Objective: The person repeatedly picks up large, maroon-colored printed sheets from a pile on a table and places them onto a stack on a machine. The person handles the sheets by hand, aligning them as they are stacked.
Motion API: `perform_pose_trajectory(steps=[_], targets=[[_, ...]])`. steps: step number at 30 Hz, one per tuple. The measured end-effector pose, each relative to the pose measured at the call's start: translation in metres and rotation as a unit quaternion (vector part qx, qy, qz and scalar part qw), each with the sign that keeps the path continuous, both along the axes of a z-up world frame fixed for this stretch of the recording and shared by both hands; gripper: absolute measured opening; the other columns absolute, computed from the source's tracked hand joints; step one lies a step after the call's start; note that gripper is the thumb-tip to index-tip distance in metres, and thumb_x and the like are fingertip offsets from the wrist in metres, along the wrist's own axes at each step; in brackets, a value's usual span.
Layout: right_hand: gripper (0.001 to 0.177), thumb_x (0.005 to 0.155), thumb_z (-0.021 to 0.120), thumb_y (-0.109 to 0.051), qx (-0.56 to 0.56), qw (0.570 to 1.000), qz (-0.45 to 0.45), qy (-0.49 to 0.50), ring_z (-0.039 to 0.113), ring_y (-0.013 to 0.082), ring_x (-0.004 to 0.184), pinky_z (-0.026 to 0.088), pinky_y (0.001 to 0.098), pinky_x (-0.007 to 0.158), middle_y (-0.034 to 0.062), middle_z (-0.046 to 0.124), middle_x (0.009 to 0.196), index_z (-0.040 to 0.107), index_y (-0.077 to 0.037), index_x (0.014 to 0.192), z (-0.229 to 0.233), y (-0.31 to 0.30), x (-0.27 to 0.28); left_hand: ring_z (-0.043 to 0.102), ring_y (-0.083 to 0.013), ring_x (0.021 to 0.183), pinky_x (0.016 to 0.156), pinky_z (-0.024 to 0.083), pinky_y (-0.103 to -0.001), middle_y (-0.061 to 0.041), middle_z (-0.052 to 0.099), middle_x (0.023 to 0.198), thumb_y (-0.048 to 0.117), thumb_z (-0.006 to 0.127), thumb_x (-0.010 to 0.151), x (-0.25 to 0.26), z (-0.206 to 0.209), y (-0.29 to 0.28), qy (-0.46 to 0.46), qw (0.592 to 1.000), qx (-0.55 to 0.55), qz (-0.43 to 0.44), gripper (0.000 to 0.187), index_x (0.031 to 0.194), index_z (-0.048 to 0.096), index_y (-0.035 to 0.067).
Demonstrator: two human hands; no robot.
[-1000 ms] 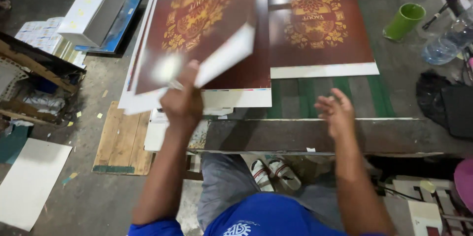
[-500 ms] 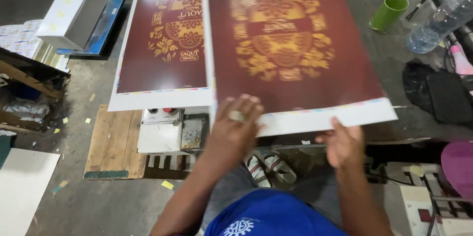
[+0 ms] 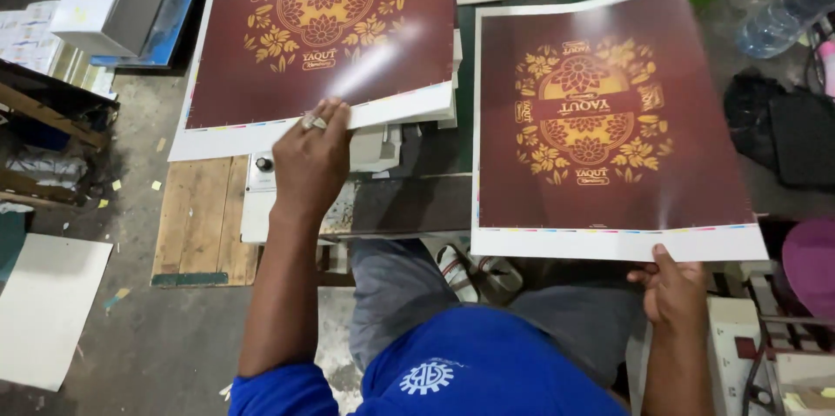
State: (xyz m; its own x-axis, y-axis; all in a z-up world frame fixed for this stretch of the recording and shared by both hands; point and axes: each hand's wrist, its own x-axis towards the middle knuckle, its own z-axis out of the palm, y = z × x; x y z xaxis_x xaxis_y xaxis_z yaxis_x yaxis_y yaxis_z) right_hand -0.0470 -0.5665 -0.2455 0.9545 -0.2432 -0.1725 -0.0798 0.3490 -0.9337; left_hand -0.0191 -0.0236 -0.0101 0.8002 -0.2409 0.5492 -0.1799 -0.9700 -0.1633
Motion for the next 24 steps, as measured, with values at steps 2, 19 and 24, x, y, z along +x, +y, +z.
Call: perform_pose_trajectory(steps=[2, 19, 24], targets=[[0.026, 0.107, 0.057, -0.008, -0.013, 0.999, 0.016, 0.028, 0.067, 0.0178, 0.080, 0.056, 0.0323, 0.055, 0.0077, 0.068, 0.105, 0.054, -0.008, 0.134, 0.001, 0.004, 0.004, 0.075, -0.0321, 0.113, 0.094, 0.059, -0.042, -0.015, 0.076, 0.118, 0.007, 0.069, 0.099, -0.003, 0.017, -0.007, -0.044, 0.995, -0.087, -0.021, 0.016, 0.115, 0.069, 0.001], [0.032, 0.109, 0.056, -0.021, -0.002, 0.989, 0.137, 0.053, 0.074, 0.0236, 0.088, 0.056, 0.0361, 0.062, 0.0123, 0.070, 0.114, 0.051, -0.008, 0.138, -0.012, 0.032, 0.197, 0.070, -0.0326, 0.116, 0.091, 0.058, -0.043, -0.018, 0.073, 0.126, 0.014, 0.071, 0.089, -0.006, 0.001, -0.012, 0.041, 0.997, -0.071, -0.012, 0.036, 0.122, 0.067, 0.001], [0.040, 0.107, 0.054, -0.027, 0.024, 0.991, 0.099, 0.090, 0.076, 0.0271, 0.091, 0.056, 0.0377, 0.064, 0.0184, 0.071, 0.117, 0.043, -0.011, 0.143, -0.028, 0.041, 0.174, 0.076, -0.0308, 0.095, 0.078, 0.060, -0.042, -0.016, 0.076, 0.114, 0.006, 0.068, 0.101, -0.013, 0.028, -0.011, -0.016, 0.991, -0.129, 0.036, 0.020, 0.121, 0.070, 0.004]])
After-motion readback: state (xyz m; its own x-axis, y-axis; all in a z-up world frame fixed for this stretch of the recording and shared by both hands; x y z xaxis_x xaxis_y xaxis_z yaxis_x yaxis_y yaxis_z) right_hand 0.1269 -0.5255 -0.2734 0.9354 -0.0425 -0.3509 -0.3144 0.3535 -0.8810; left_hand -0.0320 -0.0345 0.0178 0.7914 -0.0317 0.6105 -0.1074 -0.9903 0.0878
